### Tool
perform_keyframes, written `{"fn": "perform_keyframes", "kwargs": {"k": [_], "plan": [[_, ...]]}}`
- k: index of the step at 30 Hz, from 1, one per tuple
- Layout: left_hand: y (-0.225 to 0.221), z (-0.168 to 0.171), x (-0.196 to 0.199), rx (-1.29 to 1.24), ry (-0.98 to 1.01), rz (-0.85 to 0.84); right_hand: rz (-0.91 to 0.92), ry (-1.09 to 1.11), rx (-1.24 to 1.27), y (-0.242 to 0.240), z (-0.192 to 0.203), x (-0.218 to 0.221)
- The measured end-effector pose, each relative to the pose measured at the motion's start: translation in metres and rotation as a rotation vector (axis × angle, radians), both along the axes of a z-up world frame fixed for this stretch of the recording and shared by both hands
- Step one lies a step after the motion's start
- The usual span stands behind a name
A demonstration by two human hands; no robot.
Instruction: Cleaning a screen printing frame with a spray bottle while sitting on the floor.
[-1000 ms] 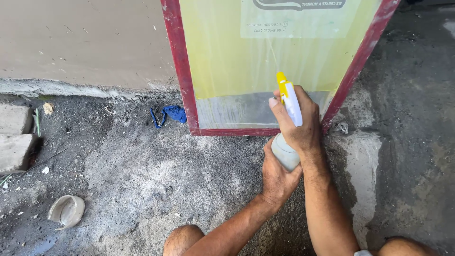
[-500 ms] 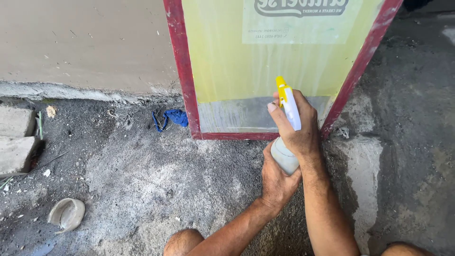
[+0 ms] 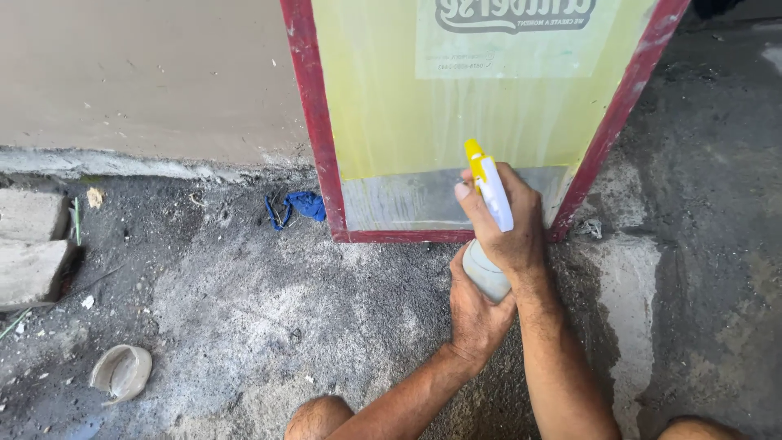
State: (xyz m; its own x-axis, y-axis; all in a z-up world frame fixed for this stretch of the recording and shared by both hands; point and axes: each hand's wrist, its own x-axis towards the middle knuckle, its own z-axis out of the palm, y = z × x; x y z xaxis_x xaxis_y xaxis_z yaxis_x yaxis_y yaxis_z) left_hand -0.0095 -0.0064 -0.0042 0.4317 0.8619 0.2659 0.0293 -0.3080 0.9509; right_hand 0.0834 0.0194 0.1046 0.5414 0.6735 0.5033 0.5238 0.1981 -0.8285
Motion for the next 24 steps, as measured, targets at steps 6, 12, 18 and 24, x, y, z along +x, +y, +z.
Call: {"fn": "perform_keyframes", "kwargs": {"k": [6,12,18,24], "plan": [[0.013,0.003,-0.002,0.033,0.048,-0.06,-0.091,0.056,0.044,-0.001,-0.004,0.004],[0.02,0.01,0.005,0.074,0.084,-0.165,-0.107,0.097,0.122,-0.007,-0.003,0.02],[0.008,0.007,0.007,0.049,0.096,-0.127,0.086,0.057,0.175,-0.02,0.006,0.03],[0.007,0.011,0.008,0.039,0.097,-0.149,0.109,-0.024,0.179,-0.022,0.003,0.037]]}}
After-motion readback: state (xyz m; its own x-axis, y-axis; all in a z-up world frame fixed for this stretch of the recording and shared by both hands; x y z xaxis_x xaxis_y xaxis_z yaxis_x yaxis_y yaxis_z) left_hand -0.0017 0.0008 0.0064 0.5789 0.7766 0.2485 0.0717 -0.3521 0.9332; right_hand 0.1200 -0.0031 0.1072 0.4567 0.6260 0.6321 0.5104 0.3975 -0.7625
